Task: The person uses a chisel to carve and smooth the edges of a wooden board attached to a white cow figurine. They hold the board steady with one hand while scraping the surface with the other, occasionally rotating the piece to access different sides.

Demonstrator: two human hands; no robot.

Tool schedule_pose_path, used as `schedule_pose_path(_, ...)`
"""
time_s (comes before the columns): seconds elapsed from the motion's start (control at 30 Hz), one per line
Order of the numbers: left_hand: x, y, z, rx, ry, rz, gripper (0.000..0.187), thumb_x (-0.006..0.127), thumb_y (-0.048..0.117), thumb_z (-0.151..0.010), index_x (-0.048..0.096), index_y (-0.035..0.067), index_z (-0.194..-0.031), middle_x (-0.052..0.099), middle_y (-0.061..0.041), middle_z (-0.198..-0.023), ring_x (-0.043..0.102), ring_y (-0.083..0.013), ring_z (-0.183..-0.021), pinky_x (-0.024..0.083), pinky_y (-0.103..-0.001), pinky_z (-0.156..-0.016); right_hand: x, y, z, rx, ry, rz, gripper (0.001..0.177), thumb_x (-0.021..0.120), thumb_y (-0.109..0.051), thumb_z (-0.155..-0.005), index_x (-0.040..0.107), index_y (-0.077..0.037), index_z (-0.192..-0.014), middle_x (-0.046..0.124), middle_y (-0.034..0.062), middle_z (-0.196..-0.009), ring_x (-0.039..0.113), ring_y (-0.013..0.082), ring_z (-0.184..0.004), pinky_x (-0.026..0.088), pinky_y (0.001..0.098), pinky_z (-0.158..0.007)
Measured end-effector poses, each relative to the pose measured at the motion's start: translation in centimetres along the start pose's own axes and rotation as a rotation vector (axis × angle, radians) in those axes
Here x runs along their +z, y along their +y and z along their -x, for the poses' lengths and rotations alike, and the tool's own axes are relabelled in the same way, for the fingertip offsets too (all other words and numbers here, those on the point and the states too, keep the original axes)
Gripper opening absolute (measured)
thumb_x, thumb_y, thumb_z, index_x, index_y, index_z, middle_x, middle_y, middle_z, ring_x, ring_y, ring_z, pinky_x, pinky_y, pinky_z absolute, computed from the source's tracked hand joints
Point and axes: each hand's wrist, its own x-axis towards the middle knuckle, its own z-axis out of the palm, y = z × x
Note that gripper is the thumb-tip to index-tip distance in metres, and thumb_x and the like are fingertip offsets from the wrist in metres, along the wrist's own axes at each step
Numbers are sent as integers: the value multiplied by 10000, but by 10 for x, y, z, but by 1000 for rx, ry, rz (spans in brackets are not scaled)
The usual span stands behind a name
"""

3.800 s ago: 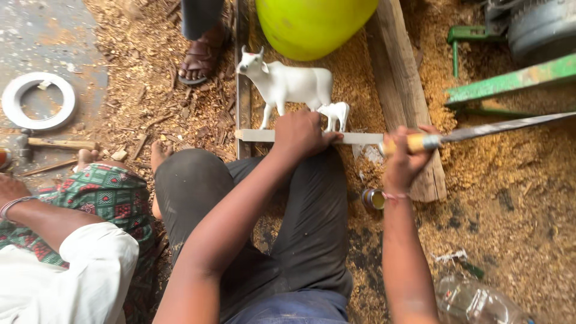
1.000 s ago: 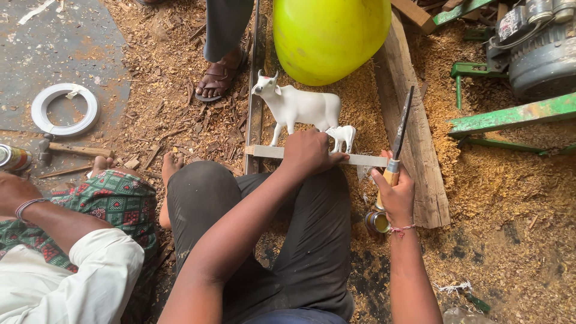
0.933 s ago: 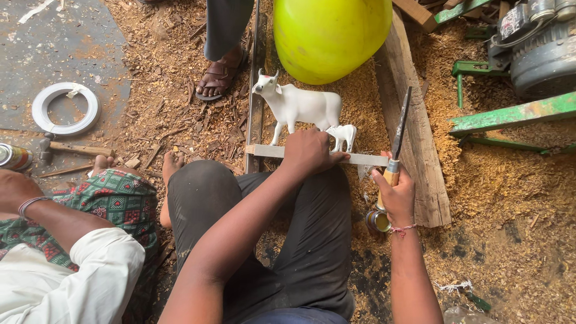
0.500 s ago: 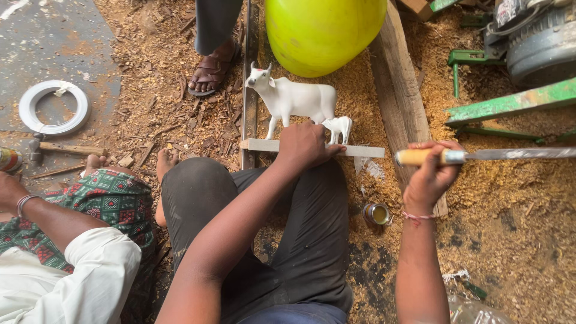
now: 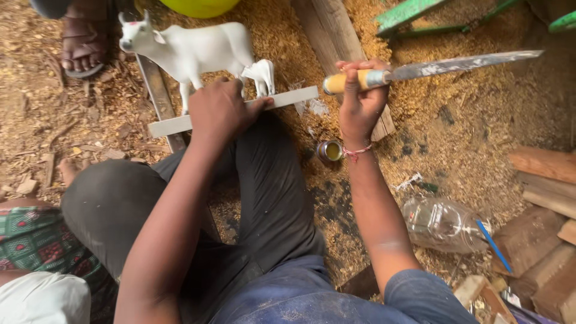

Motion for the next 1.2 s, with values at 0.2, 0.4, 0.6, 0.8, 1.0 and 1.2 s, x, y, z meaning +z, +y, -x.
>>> schedule_pose_path(0.2, -19, -16, 6, 26, 64, -2, 744, 709, 795, -800, 749, 52, -836, 695, -145, -759, 711, -355, -671, 541, -462, -546, 19, 6, 7, 72, -67, -21, 295, 670, -232, -1077, 453, -80, -1206, 650, 88, -1077, 703, 258, -1102, 598, 446, -1057)
schedule_pose_path(0.4, -15, -15, 4, 70, 124, -19, 744, 706, 798, -807, 750, 57, -852, 699, -135, -756, 709, -338, -661, 540, -452, -545, 13, 16, 6, 61, -84, -61, 266, 658, -238, -1087, 456, -97, -1187, 666, 84, -1061, 715, 240, -1076, 621, 455, -1054)
schedule_pose_path(0.6, -1, -16, -1, 54, 68, -36, 753, 682, 807, -829, 747, 58, -864, 689, -118, -746, 702, -299, -616, 526, -425, -496, 12, 27, 1, 6, -28, -54, 213, 644, -228, -1086, 513, -78, -1160, 691, 102, -1010, 742, 245, -1016, 674, 456, -992)
schedule_pose_path(0.8, -3, -15, -1, 23, 2, -58, 779, 665, 828, -825, 747, 54, -852, 688, -116, -743, 704, -294, -639, 528, -425, -505, 19, 26, 4, 42, -97, -51, 232, 627, -245, -1085, 476, -88, -1166, 694, 102, -1022, 738, 245, -1033, 661, 419, -994)
schedule_pose_path(1.0, -4, -14, 1, 70, 86, -67, 766, 667, 821, -837, 756, 62, -877, 696, -118, -763, 712, -305, -642, 532, -427, -507, 8, 24, -3, 36, -29, -125, 240, 615, -270, -1099, 478, -87, -1171, 696, 101, -1007, 744, 251, -1018, 674, 434, -980)
schedule_pose_path(1.2, -8, -13, 3, 40, 50, -77, 778, 670, 835, -824, 756, 63, -882, 696, -124, -747, 711, -313, -646, 533, -429, -501, 31, 31, 16, 8, -98, -40, 276, 605, -282, -1097, 430, -105, -1213, 694, 103, -1037, 735, 250, -1037, 655, 433, -984)
